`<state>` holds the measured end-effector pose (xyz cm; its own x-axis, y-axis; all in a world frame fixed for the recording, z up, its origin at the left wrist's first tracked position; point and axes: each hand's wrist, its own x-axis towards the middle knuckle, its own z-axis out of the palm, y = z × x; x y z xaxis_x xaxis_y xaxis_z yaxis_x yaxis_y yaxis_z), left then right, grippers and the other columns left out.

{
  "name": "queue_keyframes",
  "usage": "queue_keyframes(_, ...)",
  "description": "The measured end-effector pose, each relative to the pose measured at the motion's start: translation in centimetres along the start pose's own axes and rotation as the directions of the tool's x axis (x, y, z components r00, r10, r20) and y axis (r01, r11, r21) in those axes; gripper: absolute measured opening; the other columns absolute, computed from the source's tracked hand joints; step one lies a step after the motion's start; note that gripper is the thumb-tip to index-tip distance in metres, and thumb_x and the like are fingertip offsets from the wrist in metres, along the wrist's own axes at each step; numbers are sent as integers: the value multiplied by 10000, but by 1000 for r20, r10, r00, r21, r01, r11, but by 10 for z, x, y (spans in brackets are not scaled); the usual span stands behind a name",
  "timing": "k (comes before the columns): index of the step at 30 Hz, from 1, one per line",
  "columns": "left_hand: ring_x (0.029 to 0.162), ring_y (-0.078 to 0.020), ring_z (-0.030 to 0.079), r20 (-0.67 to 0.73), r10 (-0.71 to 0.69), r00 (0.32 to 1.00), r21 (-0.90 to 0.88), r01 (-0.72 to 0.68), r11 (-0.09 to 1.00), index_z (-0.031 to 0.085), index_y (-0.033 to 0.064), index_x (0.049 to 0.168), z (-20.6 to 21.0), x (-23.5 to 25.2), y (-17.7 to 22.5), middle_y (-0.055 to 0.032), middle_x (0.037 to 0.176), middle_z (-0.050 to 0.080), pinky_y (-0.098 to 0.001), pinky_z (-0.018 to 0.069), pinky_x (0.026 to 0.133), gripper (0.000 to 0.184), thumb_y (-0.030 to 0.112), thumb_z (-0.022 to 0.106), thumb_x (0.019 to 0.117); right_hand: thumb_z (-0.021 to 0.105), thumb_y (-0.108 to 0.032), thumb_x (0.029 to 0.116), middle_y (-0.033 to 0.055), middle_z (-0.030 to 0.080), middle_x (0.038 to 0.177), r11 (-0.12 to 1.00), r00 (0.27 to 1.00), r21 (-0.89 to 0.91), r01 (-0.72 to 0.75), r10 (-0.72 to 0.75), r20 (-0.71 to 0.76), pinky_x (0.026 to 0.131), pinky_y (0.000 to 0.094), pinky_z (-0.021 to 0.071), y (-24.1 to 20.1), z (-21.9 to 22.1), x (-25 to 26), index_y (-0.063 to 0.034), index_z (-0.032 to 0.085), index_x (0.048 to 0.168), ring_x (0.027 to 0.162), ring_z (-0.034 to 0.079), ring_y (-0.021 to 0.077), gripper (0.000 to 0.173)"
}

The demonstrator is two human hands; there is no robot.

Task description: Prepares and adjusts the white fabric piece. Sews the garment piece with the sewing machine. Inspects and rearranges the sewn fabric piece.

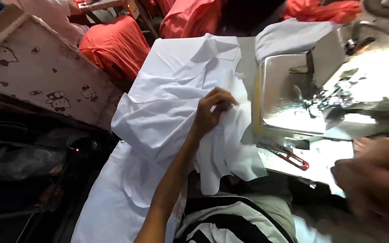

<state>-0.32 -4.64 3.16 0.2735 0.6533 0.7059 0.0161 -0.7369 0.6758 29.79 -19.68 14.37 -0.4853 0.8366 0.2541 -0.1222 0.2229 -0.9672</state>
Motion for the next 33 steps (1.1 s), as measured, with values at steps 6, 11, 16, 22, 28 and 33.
queue_keyframes(6,1009,-59,621,230,106,967,-383,-10,924,708,170,908,1,-62,76,45,974,701,-286,453,989,401,434,457,1076,536,-318,1039,-68,669,827,734,970,-652,-189,37,-240,597,259,538,27,16,88,-171,641,1029,675,623,36,181)
queue_keyframes(11,1071,-146,625,304,-31,952,-263,115,958,735,57,939,-2,-97,71,-68,1035,717,-323,481,972,239,129,536,1050,521,-381,1064,119,686,1028,485,968,-848,-215,219,-120,791,552,545,48,41,108,-98,611,1313,920,675,307,388)
queue_keyframes(16,998,-82,663,-16,-158,987,-245,149,958,716,99,991,-9,-103,62,-3,1009,699,-267,563,895,191,188,561,1058,570,-461,1020,125,693,1024,441,969,-877,-190,226,-96,787,553,547,47,51,82,-91,621,1304,929,677,331,469)
queue_keyframes(22,1000,-94,672,-262,-156,952,48,174,984,742,79,1024,-10,-61,73,-8,1066,701,-260,588,856,149,55,595,1015,393,-577,1064,-43,698,1026,848,949,-438,-297,312,-40,808,313,547,64,75,39,-138,664,1251,908,647,65,549)
queue_keyframes(28,1184,-206,631,404,-118,907,493,-107,864,622,172,1420,-1,-10,87,-69,1496,545,-343,578,908,522,-29,590,939,698,-220,943,60,710,1110,984,874,-47,-175,133,-467,871,287,617,91,109,64,-7,563,1323,1003,708,117,456)
queue_keyframes(33,1205,-246,590,561,13,828,469,-330,819,581,206,1466,-26,40,105,-32,1472,585,-423,494,943,577,36,556,915,614,-64,954,10,707,1063,964,951,-258,-59,-25,-308,836,224,606,69,84,67,-36,571,1303,964,694,41,353)
